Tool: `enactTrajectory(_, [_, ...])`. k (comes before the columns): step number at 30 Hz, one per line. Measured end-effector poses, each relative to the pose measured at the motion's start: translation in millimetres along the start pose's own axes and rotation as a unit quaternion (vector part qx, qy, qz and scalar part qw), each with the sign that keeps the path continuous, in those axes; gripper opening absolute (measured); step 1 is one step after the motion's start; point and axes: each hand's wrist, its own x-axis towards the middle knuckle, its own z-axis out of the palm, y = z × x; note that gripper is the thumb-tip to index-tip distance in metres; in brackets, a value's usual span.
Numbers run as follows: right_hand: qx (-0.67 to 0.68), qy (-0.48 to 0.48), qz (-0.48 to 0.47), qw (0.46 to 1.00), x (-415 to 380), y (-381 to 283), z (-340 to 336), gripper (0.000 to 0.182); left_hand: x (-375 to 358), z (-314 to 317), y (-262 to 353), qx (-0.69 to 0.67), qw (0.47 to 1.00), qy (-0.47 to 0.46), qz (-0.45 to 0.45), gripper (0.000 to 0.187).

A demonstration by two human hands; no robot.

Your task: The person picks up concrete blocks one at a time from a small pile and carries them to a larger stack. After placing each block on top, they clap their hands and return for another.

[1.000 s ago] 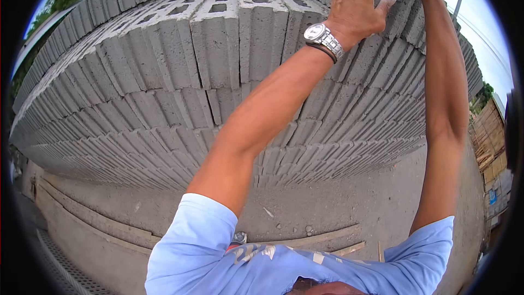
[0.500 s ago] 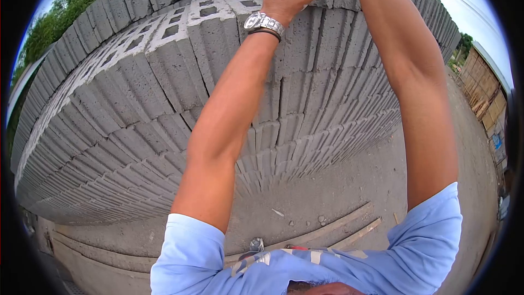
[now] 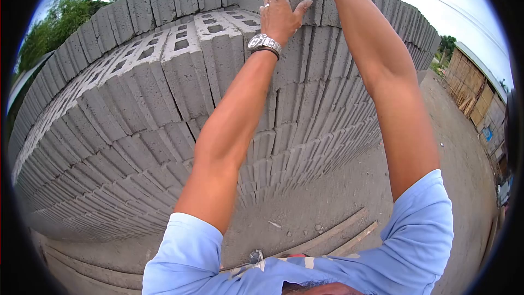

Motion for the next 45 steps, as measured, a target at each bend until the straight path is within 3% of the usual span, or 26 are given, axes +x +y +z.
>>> enactTrajectory(3, [0.09, -0.006, 0.095, 0.991, 1.6, -12.6, -17.3, 0.023, -82.0, -33.0, 7.4, 0.042, 0.983, 0.071, 0.161, 0.062])
enactTrajectory(5, [0.139, -0.01, 0.144, 0.98, 2.0, -18.4, -19.5, 0.026, -186.3, -66.8, 13.9, -0.035, 0.99, 0.009, 0.14, 0.05])
enactTrajectory(8, [0.193, -0.006, 0.207, 0.959, -3.4, -23.6, -28.3, 0.032, -411.7, -115.4, -15.1, -0.045, 0.965, -0.222, -0.133, 0.047])
enactTrajectory(9, [0.2, 0.007, 0.212, 0.957, -14.4, -27.7, -34.7, 0.033, -512.8, -139.4, -30.1, -0.015, 0.935, -0.246, -0.254, 0.045])
enactTrajectory(10, [0.209, 0.029, 0.203, 0.956, -8.2, -26.9, -27.6, 0.032, -639.0, -175.5, -42.4, 0.053, 0.875, -0.273, -0.397, 0.052])
enactTrajectory(11, [0.208, 0.071, 0.185, 0.958, -18.7, -33.8, -28.0, 0.031, -763.4, -228.0, -36.9, 0.193, 0.714, -0.383, -0.554, 0.06])
enactTrajectory(13, [0.228, 0.179, 0.137, 0.947, -52.7, -71.7, -36.9, 0.029, -896.6, -364.6, 62.5, 0.258, 0.449, -0.334, -0.788, 0.051])
enactTrajectory(15, [0.261, 0.27, 0.108, 0.92, -116.0, -144.6, -69.6, 0.028, -967.7, -479.2, 201.6, 0.364, 0.275, -0.077, -0.887, 0.041])
enactTrajectory(16, [0.271, 0.288, 0.118, 0.911, -162.4, -188.0, -85.4, 0.027, -1007.6, -531.6, 264.6, 0.4, 0.24, -0.003, -0.885, 0.036])
enactTrajectory(17, [0.281, 0.282, 0.143, 0.906, -218.1, -233.4, -96.8, 0.027, -1042.1, -575.6, 334.4, 0.456, 0.241, -0.035, -0.856, 0.04])
enactTrajectory(18, [0.315, 0.238, 0.186, 0.9, -283.6, -281.8, -100.1, 0.027, -1061.5, -608.2, 395.2, 0.405, 0.156, 0.32, -0.842, 0.047])
enactTrajectory(20, [0.487, 0.051, 0.302, 0.818, -439.4, -384.4, -84.4, 0.025, -1075.0, -649.0, 491.3, 0.567, 0.153, 0.285, -0.757, 0.049])
enactTrajectory(22, [0.566, -0.322, 0.466, 0.599, -594.0, -509.4, -104.0, 0.024, -983.6, -639.7, 515.7, 0.638, 0.104, 0.285, -0.707, 0.043])
enactTrajectory(23, [0.52, -0.509, 0.489, 0.481, -642.5, -565.1, -126.0, 0.024, -994.8, -637.9, 520.8, 0.53, 0.16, 0.441, -0.706, 0.041])
enactTrajectory(24, [0.542, -0.505, 0.494, 0.456, -692.2, -610.4, -149.9, 0.022, -1003.6, -638.2, 522.3, 0.407, 0.218, 0.582, -0.67, 0.039])
enactTrajectory(25, [0.512, -0.598, 0.406, 0.464, -695.5, -644.1, -191.3, 0.023, -989.4, -632.6, 510.4, 0.352, 0.159, 0.59, -0.71, 0.037])
enactTrajectory(27, [0.54, -0.63, 0.351, 0.434, -702.9, -717.8, -244.9, 0.024, -1018.7, -621.7, 492.6, 0.323, 0.188, 0.546, -0.75, 0.04])
enactTrajectory(28, [0.57, -0.627, 0.349, 0.4, -695.0, -751.0, -270.4, 0.025, -1034.1, -623.8, 481.9, 0.299, 0.168, 0.5, -0.796, 0.041])
enactTrajectory(30, [0.631, -0.614, 0.341, 0.331, -679.5, -830.4, -306.0, 0.028, -1067.5, -629.4, 460.5, 0.233, 0.163, 0.539, -0.793, 0.046])
enactTrajectory(31, [0.615, -0.654, 0.296, 0.327, -670.0, -859.4, -319.2, 0.029, -1097.4, -618.9, 454.6, 0.221, 0.147, 0.538, -0.8, 0.044])
enactTrajectory(33, [0.588, -0.717, 0.196, 0.318, -641.9, -931.3, -342.8, 0.031, -1152.4, -674.3, 435.8, 0.21, 0.15, 0.527, -0.81, 0.042])
enactTrajectory(35, [0.536, -0.784, 0.109, 0.294, -599.8, -941.6, -372.5, 0.031, -1181.6, -662.2, 450.9, 0.159, 0.145, 0.484, -0.848, 0.04])
enactTrajectory(36, [0.525, -0.808, 0.066, 0.26, -582.4, -984.7, -406.7, 0.031, -1177.9, -685.8, 455.5, 0.169, 0.151, 0.526, -0.82, 0.039])
enactTrajectory(41, [0.507, -0.811, -0.089, 0.277, -537.8, -1098.1, -516.8, 0.031, -1182.0, -756.5, 478.4, 0.169, 0.156, 0.658, -0.717, 0.039])
enactTrajectory(44, [0.498, -0.8, -0.188, 0.279, -511.2, -1177.5, -571.8, 0.03, -1205.9, -789.8, 480.8, 0.206, 0.127, 0.77, -0.591, 0.037])
enactTrajectory(45, [0.496, -0.792, -0.225, 0.277, -503.9, -1206.1, -591.0, 0.03, -1217.7, -796.3, 482.5, 0.209, 0.105, 0.761, -0.605, 0.036])
